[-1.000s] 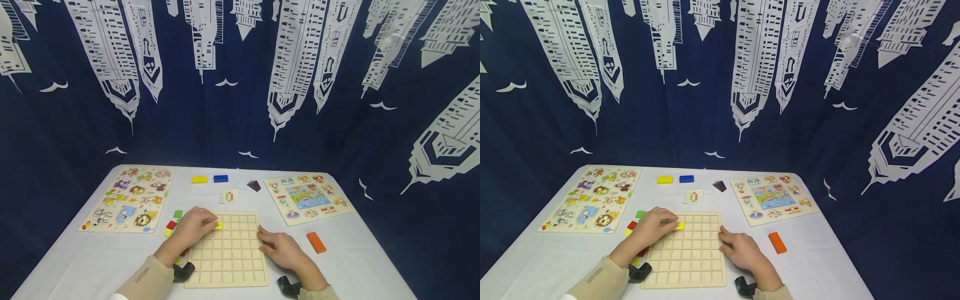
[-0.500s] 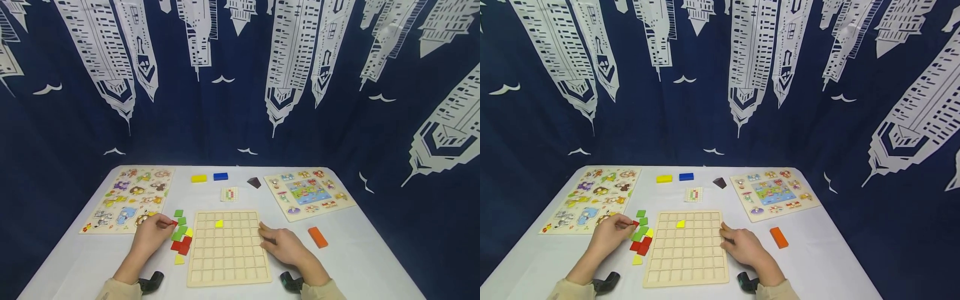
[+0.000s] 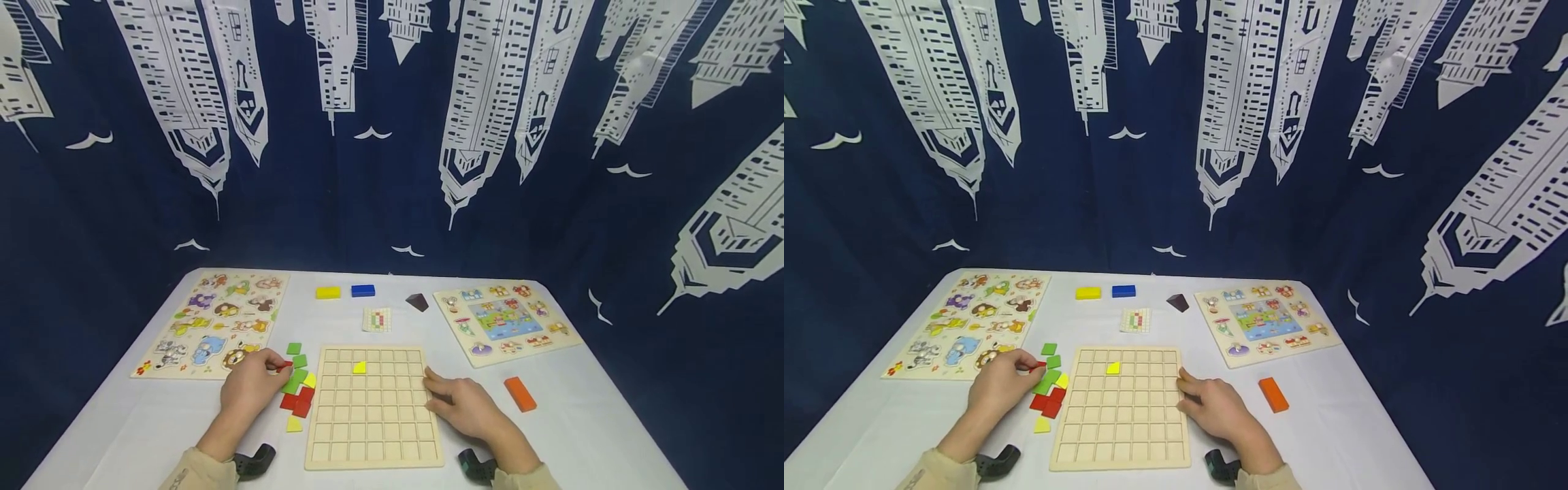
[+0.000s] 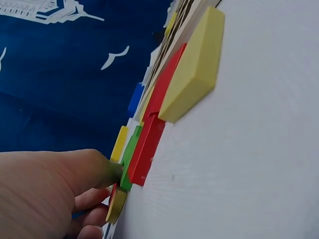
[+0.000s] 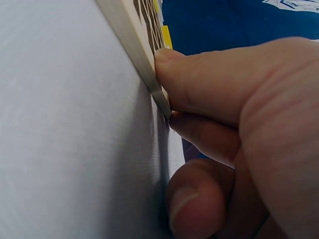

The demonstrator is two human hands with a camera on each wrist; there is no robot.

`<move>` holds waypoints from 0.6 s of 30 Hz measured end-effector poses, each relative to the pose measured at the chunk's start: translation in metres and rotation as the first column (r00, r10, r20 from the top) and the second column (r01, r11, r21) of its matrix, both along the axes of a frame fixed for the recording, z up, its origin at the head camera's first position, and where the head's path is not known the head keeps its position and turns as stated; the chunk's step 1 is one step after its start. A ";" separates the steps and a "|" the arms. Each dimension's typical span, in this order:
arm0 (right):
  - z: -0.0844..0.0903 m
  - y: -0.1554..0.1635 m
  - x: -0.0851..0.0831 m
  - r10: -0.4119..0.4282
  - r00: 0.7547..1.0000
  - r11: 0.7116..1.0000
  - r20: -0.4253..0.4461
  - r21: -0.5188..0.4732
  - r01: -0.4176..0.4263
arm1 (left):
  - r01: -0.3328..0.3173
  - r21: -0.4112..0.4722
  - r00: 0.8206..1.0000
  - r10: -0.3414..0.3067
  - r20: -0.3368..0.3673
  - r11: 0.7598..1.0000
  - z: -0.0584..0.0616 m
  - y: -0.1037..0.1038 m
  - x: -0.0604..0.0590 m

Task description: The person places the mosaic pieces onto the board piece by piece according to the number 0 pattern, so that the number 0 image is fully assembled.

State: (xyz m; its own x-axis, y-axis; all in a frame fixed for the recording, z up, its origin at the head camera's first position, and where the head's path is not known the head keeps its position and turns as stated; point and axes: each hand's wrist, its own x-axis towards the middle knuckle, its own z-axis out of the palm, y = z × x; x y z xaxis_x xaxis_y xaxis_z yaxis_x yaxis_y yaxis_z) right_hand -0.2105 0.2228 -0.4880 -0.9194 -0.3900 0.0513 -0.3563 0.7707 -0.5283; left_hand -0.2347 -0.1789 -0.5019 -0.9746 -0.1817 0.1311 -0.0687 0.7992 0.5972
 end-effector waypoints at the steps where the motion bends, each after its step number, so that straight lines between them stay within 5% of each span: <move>1: 0.000 0.000 0.000 0.002 1.000 1.000 -0.001 -0.004 -0.002 | -0.003 -0.009 1.000 0.003 -0.001 1.000 0.000 0.000 0.000; 18: -0.004 0.003 -0.002 -0.006 1.000 1.000 -0.001 -0.013 0.006 | -0.017 -0.035 0.999 0.016 -0.034 0.999 0.001 0.003 0.005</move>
State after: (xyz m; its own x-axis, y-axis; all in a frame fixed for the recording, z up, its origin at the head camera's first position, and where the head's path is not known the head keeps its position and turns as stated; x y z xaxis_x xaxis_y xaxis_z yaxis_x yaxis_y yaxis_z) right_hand -0.2126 0.2257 -0.4916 -0.9215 -0.3840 0.0575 -0.3527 0.7659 -0.5375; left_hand -0.2294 -0.1764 -0.5012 -0.9665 -0.1924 0.1701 -0.0626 0.8190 0.5704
